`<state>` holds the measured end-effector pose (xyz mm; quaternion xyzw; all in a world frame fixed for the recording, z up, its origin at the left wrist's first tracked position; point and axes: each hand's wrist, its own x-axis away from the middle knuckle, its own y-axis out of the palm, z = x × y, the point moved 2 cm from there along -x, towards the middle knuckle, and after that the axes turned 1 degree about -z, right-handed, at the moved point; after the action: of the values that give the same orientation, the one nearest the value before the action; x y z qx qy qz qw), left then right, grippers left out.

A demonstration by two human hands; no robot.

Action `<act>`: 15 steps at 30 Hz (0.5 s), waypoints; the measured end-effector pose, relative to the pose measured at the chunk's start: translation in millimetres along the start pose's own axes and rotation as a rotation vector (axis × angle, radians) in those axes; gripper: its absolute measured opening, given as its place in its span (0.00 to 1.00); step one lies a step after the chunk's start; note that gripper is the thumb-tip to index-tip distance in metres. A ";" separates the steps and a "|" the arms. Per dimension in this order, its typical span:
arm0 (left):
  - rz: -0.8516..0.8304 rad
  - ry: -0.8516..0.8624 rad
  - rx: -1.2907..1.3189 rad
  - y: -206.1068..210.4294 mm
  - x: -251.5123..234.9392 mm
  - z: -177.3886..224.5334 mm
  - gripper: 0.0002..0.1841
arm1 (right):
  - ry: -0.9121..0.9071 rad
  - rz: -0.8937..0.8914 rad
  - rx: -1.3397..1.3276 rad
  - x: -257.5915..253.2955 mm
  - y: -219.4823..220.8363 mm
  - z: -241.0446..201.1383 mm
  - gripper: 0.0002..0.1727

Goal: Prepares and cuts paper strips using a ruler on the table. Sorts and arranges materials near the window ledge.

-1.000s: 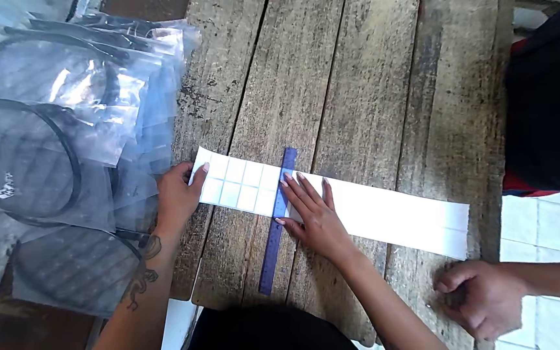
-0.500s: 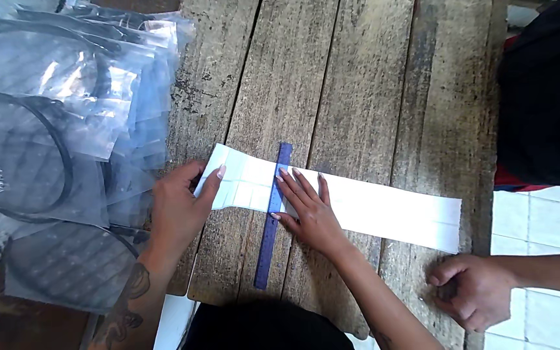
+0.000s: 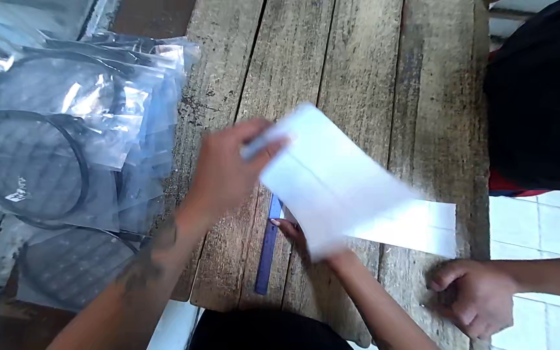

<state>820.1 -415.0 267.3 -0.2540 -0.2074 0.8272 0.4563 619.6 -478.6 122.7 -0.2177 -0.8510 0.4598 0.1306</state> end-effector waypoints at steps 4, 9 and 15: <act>0.066 -0.324 -0.265 2.6 -59.4 -102.2 0.20 | -0.178 0.026 0.194 -4.0 18.1 13.1 0.40; 0.074 -0.336 -0.492 47.3 27.4 -89.9 0.32 | -0.106 0.066 0.198 10.0 14.6 18.3 0.39; -0.113 -0.387 -0.393 120.8 81.8 -66.5 0.21 | -0.069 0.093 0.177 21.7 14.8 23.7 0.38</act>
<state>745.0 -397.4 126.8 -0.1630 -0.4608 0.7774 0.3959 594.4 -478.0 97.8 -0.2286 -0.8000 0.5460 0.0987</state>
